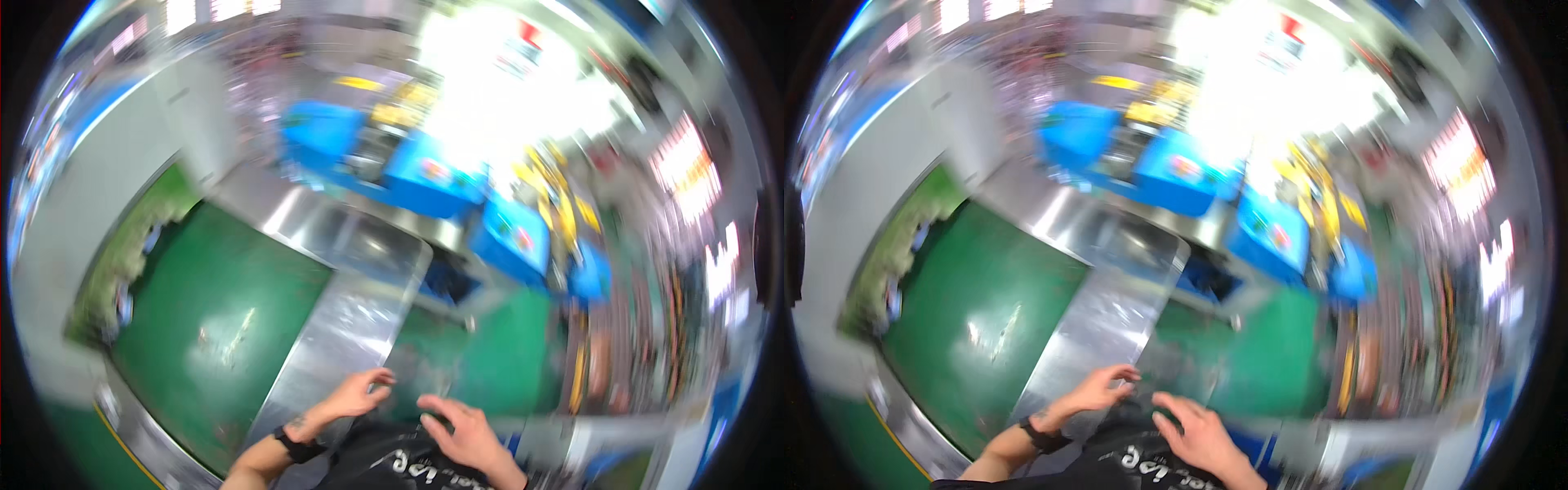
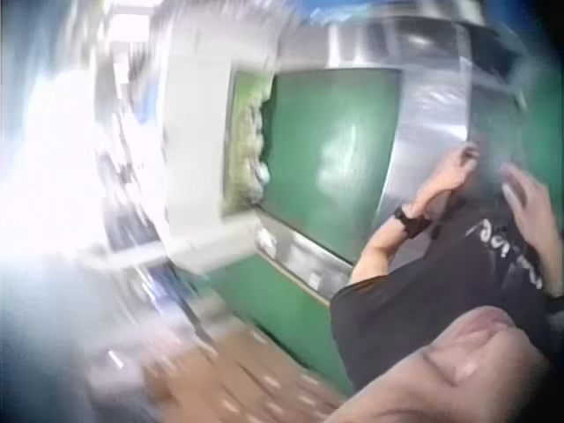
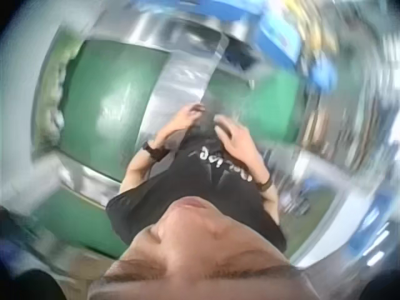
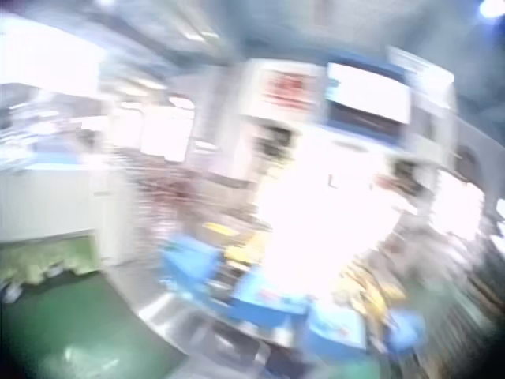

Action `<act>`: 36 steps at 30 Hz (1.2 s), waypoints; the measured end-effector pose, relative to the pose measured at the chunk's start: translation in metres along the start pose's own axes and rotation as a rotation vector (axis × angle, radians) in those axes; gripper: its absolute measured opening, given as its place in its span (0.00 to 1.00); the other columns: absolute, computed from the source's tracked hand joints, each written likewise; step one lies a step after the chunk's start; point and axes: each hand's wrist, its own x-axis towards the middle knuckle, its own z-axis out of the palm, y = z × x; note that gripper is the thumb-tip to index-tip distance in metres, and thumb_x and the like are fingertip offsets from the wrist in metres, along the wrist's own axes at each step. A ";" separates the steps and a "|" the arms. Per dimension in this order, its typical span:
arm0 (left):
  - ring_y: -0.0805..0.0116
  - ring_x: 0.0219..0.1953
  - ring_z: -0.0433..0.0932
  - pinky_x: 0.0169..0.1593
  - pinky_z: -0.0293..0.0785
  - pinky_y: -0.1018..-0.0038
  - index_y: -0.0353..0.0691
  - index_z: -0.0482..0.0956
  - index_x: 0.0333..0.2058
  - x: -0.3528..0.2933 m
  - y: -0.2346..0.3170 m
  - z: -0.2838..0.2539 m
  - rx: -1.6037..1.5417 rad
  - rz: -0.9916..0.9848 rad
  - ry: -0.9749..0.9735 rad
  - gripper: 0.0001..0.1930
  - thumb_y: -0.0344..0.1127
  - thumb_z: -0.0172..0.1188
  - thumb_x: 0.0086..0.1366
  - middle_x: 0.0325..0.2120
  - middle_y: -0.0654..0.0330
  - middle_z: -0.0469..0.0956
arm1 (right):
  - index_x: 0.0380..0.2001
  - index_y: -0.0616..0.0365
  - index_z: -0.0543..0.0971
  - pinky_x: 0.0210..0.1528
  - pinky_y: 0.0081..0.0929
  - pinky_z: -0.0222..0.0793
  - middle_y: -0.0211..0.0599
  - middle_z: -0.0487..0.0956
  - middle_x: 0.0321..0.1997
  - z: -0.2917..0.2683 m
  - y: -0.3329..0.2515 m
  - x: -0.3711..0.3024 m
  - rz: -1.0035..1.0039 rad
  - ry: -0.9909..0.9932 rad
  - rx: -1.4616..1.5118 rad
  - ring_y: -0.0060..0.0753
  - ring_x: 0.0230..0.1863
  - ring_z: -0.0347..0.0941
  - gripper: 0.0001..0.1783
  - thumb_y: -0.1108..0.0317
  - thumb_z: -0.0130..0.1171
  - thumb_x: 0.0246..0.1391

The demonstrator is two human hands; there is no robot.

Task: Operating machinery to press and shape shoe components in a manufacturing facility.

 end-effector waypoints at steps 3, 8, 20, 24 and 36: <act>0.50 0.48 0.75 0.52 0.70 0.63 0.34 0.71 0.47 -0.045 -0.079 -0.069 0.163 -0.084 0.722 0.19 0.36 0.56 0.58 0.43 0.48 0.77 | 0.48 0.62 0.75 0.45 0.26 0.74 0.41 0.82 0.40 0.043 0.003 0.101 -0.014 -0.405 0.139 0.37 0.40 0.80 0.15 0.70 0.55 0.57; 0.46 0.51 0.70 0.56 0.64 0.58 0.33 0.70 0.46 -0.162 -0.203 -0.134 0.334 -0.470 1.468 0.19 0.34 0.55 0.57 0.47 0.45 0.72 | 0.49 0.61 0.73 0.45 0.33 0.73 0.50 0.79 0.43 0.164 0.029 0.252 -0.456 -0.812 -0.556 0.47 0.43 0.78 0.22 0.60 0.59 0.54; 0.53 0.58 0.65 0.57 0.58 0.57 0.35 0.71 0.47 -0.292 -0.321 -0.184 0.608 -0.878 1.810 0.22 0.33 0.59 0.53 0.53 0.51 0.68 | 0.44 0.67 0.75 0.46 0.43 0.71 0.56 0.78 0.41 0.659 -0.333 0.457 -1.372 -0.712 -0.416 0.54 0.44 0.75 0.29 0.54 0.65 0.45; 0.54 0.56 0.68 0.56 0.60 0.57 0.36 0.73 0.45 -0.303 -0.330 -0.190 0.625 -0.869 1.773 0.20 0.32 0.58 0.51 0.53 0.52 0.70 | 0.56 0.51 0.71 0.45 0.38 0.71 0.51 0.78 0.46 0.793 -0.364 0.478 -1.235 -0.675 -0.668 0.51 0.44 0.76 0.38 0.38 0.59 0.48; 0.53 0.58 0.67 0.58 0.61 0.58 0.35 0.73 0.43 -0.290 -0.284 -0.184 0.757 -0.804 1.873 0.17 0.30 0.58 0.53 0.53 0.52 0.70 | 0.43 0.67 0.76 0.41 0.36 0.72 0.53 0.80 0.33 0.383 -0.059 0.341 -0.035 -0.996 -0.513 0.42 0.38 0.77 0.32 0.45 0.60 0.51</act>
